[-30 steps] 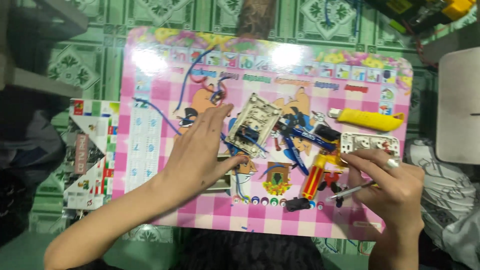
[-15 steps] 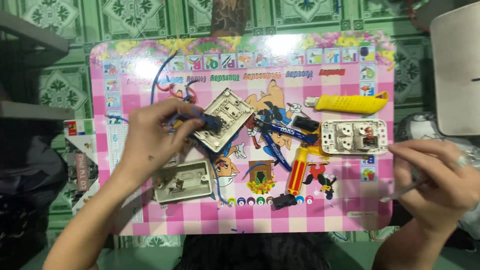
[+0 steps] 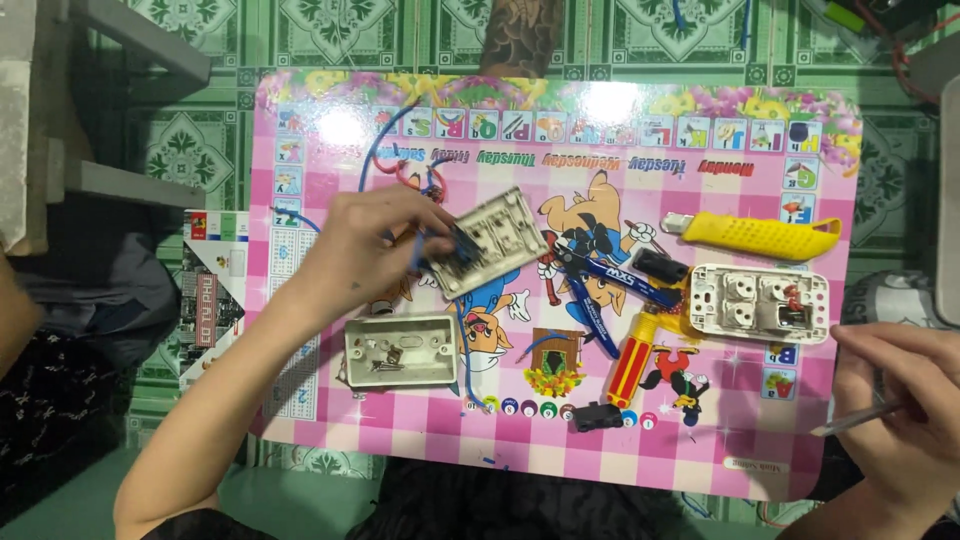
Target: The person assembles electrical socket and switch components onto a base plate using a screwdriver and wires.
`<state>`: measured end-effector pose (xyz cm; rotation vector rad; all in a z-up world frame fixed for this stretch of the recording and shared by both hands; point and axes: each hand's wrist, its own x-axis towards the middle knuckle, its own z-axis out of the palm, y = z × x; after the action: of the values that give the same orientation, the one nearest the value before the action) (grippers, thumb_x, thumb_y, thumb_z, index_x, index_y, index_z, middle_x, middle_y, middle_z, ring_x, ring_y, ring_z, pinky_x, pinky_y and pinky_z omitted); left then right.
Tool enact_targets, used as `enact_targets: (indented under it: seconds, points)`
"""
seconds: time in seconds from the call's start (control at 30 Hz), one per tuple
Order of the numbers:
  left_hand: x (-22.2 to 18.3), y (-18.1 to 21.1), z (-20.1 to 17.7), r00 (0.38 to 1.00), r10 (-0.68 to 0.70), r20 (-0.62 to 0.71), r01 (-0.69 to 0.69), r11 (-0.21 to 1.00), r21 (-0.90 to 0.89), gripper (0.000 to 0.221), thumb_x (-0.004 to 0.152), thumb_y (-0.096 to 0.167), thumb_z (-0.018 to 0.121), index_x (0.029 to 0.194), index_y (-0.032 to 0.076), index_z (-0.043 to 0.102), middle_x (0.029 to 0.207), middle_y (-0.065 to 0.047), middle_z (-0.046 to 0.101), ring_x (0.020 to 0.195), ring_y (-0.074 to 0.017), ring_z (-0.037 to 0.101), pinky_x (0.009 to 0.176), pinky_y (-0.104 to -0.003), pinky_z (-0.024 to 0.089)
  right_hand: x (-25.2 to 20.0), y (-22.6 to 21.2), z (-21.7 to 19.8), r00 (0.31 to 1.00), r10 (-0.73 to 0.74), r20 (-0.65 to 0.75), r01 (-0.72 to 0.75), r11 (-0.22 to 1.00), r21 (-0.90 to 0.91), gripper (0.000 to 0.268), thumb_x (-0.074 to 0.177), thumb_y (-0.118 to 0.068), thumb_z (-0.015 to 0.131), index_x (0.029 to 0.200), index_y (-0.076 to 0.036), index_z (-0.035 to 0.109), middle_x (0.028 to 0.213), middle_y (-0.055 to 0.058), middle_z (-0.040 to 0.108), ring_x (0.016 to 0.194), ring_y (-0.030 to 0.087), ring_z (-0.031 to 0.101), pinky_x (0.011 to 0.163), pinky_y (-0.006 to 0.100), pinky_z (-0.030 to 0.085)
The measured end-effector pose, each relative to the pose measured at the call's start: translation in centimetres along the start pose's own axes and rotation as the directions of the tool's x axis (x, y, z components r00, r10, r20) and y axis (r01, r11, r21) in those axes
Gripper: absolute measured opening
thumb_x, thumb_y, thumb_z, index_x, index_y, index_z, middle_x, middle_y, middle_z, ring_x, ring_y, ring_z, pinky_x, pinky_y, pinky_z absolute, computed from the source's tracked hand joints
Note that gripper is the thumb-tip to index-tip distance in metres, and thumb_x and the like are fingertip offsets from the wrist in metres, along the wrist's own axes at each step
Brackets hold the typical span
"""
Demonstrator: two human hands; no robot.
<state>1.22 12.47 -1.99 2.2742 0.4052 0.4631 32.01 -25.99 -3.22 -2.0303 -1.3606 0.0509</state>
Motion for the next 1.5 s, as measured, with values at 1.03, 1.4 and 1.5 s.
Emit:
enact_targets:
  seconds: [1.03, 1.4, 1.5]
  points:
    - [1.1, -8.6, -3.1, 0.997, 0.073, 0.037, -0.08, 0.785, 0.614, 0.009, 0.087, 0.023, 0.08, 0.085, 0.015, 0.078, 0.094, -0.004, 0.064, 0.094, -0.0275, 0.054, 0.064, -0.044, 0.048, 4.8, -8.8, 11.0, 0.699, -0.559, 0.446, 0.615, 0.788, 0.024, 0.024, 0.091, -0.019, 0.069, 0.114, -0.017, 0.072, 0.118, -0.004, 0.074, 0.044, 0.011, 0.058, 0.037, 0.031, 0.047]
    - [-0.9, -3.8, -7.2, 0.998, -0.05, -0.026, 0.055, 0.935, 0.349, 0.009, 0.093, 0.019, 0.075, 0.09, 0.011, 0.075, 0.088, -0.001, 0.074, 0.087, -0.0228, 0.066, 0.074, -0.044, 0.053, 4.4, -8.7, 11.8, 0.674, -0.604, 0.426, 0.64, 0.765, 0.071, 0.023, 0.089, -0.019, 0.07, 0.112, -0.018, 0.074, 0.118, -0.004, 0.074, 0.048, 0.013, 0.058, 0.039, 0.03, 0.045]
    - [-0.9, -3.4, -7.4, 0.998, -0.067, 0.001, 0.064, 0.961, 0.27, 0.009, 0.093, 0.021, 0.075, 0.089, 0.012, 0.076, 0.088, 0.001, 0.074, 0.082, -0.018, 0.066, 0.073, -0.038, 0.053, 4.4, -8.9, 12.0, 0.665, -0.62, 0.416, 0.657, 0.751, 0.068, 0.021, 0.09, -0.021, 0.07, 0.111, -0.018, 0.074, 0.117, -0.004, 0.074, 0.048, 0.011, 0.058, 0.038, 0.029, 0.045]
